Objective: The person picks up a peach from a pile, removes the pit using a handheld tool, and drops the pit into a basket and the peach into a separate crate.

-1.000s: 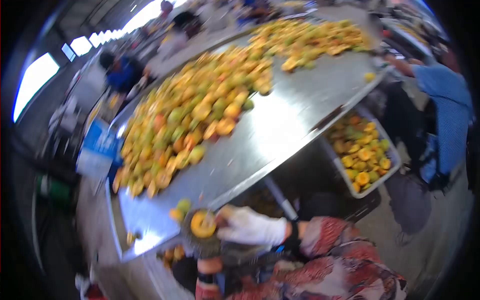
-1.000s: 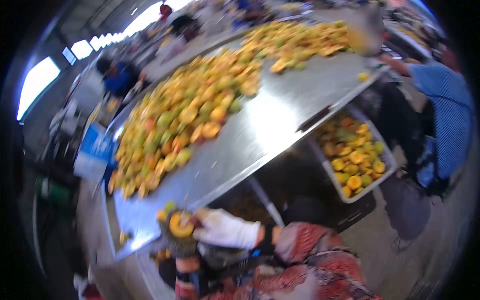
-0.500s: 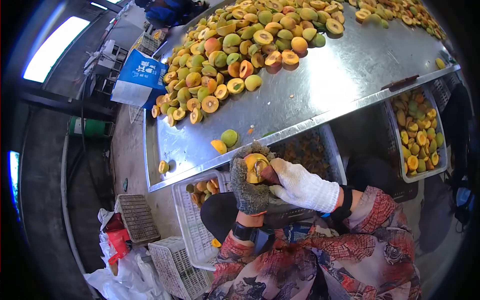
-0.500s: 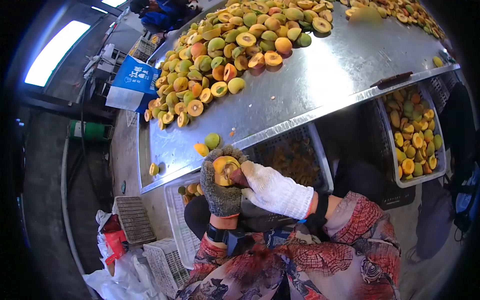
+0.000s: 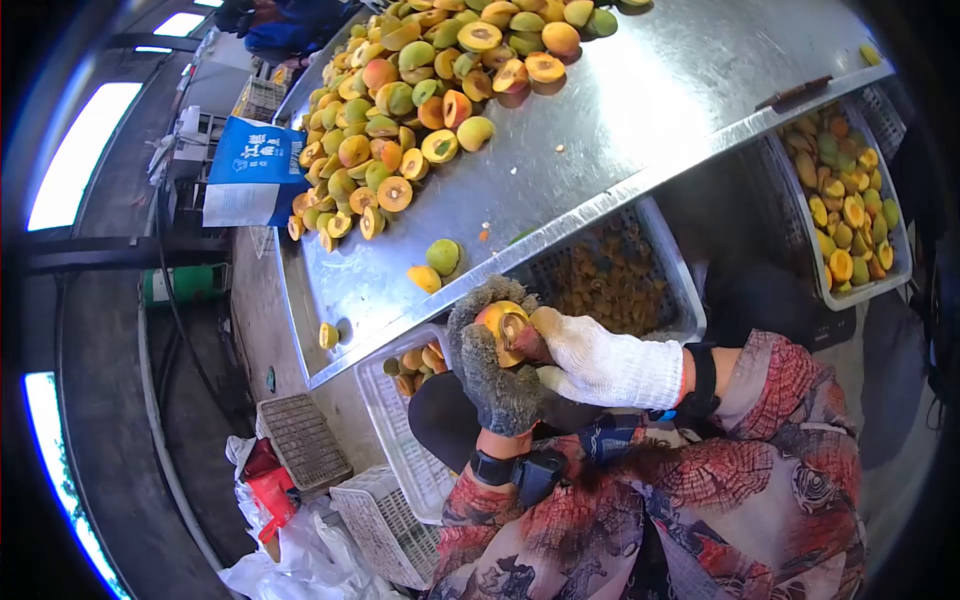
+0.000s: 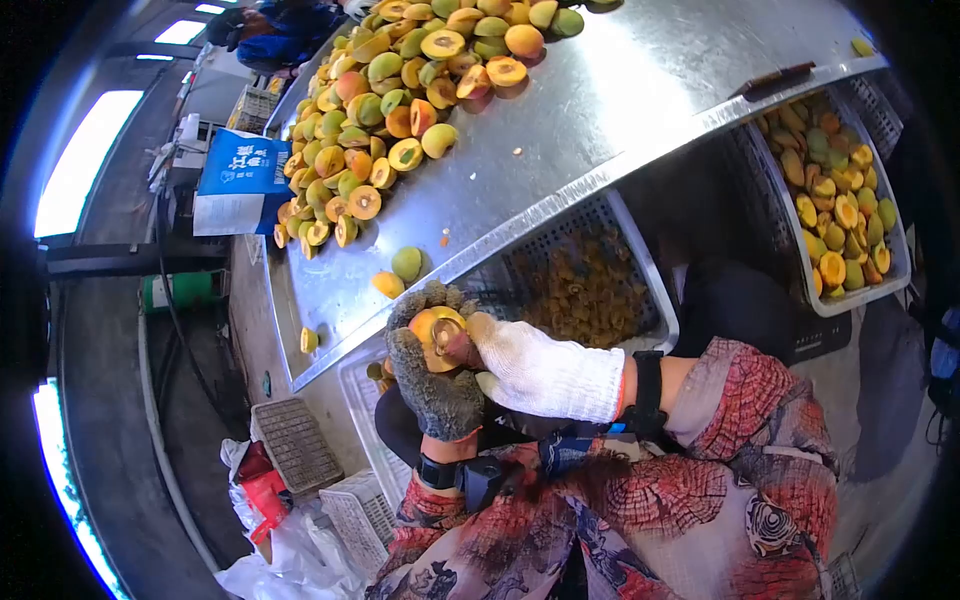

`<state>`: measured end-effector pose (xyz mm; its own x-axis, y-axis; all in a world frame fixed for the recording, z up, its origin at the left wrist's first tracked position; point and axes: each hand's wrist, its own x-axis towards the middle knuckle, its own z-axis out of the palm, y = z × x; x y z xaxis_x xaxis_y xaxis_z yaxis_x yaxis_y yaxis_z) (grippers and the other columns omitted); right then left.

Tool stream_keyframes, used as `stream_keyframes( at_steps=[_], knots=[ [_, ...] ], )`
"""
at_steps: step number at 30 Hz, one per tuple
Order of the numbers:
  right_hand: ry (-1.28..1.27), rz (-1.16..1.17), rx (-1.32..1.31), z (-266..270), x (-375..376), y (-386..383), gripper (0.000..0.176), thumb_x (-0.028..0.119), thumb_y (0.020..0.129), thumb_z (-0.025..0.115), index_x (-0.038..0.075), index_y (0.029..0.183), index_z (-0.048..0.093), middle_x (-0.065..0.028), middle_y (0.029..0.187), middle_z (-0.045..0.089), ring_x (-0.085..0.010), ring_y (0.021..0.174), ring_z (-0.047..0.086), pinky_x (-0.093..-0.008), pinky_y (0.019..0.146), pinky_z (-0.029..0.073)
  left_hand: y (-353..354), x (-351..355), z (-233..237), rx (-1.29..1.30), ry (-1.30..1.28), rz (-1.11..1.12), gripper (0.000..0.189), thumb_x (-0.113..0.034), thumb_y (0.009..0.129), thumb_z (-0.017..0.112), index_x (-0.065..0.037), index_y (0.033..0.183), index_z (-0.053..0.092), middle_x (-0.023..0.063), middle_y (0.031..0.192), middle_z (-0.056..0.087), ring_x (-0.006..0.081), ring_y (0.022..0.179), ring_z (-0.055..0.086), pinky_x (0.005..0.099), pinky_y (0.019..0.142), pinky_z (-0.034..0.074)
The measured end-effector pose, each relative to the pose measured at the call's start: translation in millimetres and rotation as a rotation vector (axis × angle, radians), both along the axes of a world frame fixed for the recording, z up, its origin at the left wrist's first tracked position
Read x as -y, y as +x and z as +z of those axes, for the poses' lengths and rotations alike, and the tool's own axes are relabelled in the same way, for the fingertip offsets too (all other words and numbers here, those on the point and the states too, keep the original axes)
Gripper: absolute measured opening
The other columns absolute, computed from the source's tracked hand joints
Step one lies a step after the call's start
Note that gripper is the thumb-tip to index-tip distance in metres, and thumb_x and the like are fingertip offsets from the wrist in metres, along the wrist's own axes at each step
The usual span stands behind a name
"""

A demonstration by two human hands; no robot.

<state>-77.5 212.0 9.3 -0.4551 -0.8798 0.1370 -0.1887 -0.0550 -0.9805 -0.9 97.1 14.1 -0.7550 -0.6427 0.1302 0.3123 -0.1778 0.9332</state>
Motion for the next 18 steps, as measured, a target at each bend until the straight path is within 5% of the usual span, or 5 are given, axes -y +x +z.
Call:
stream_keyframes(
  at_steps=[8, 10, 18],
  knots=[
    [-0.050, 0.041, 0.024, -11, 4, 7, 0.034, 0.008, 0.078, 0.062, -0.003, 0.103, 0.041, -0.0275, 0.082, 0.057, -0.0485, 0.083, 0.057, -0.0472, 0.066, 0.048, 13, 4, -2, 0.222, -0.164, 0.098, 0.046, -0.041, 0.092, 0.052, -0.003, 0.118, 0.049, 0.0147, 0.116, 0.056, 0.0287, 0.107, 0.055, 0.0440, 0.094, 0.047],
    [-0.019, 0.040, 0.000, -12, 5, 5, 0.035, 0.008, 0.078, 0.062, -0.003, 0.104, 0.041, -0.0274, 0.082, 0.057, -0.0482, 0.083, 0.057, -0.0466, 0.066, 0.048, 13, 5, -5, 0.193, -0.287, 0.107, 0.040, -0.029, 0.094, 0.048, 0.002, 0.119, 0.048, 0.0125, 0.114, 0.056, 0.0231, 0.104, 0.055, 0.0366, 0.093, 0.045],
    [-0.085, 0.084, 0.109, -18, 8, 11, 0.034, 0.006, 0.077, 0.061, -0.003, 0.103, 0.041, -0.0274, 0.085, 0.058, -0.0472, 0.085, 0.058, -0.0457, 0.068, 0.049, 19, 10, -6, 0.222, -0.263, 0.111, 0.045, -0.039, 0.091, 0.054, -0.001, 0.117, 0.051, 0.0146, 0.113, 0.058, 0.0288, 0.105, 0.057, 0.0433, 0.092, 0.048]
  ],
)
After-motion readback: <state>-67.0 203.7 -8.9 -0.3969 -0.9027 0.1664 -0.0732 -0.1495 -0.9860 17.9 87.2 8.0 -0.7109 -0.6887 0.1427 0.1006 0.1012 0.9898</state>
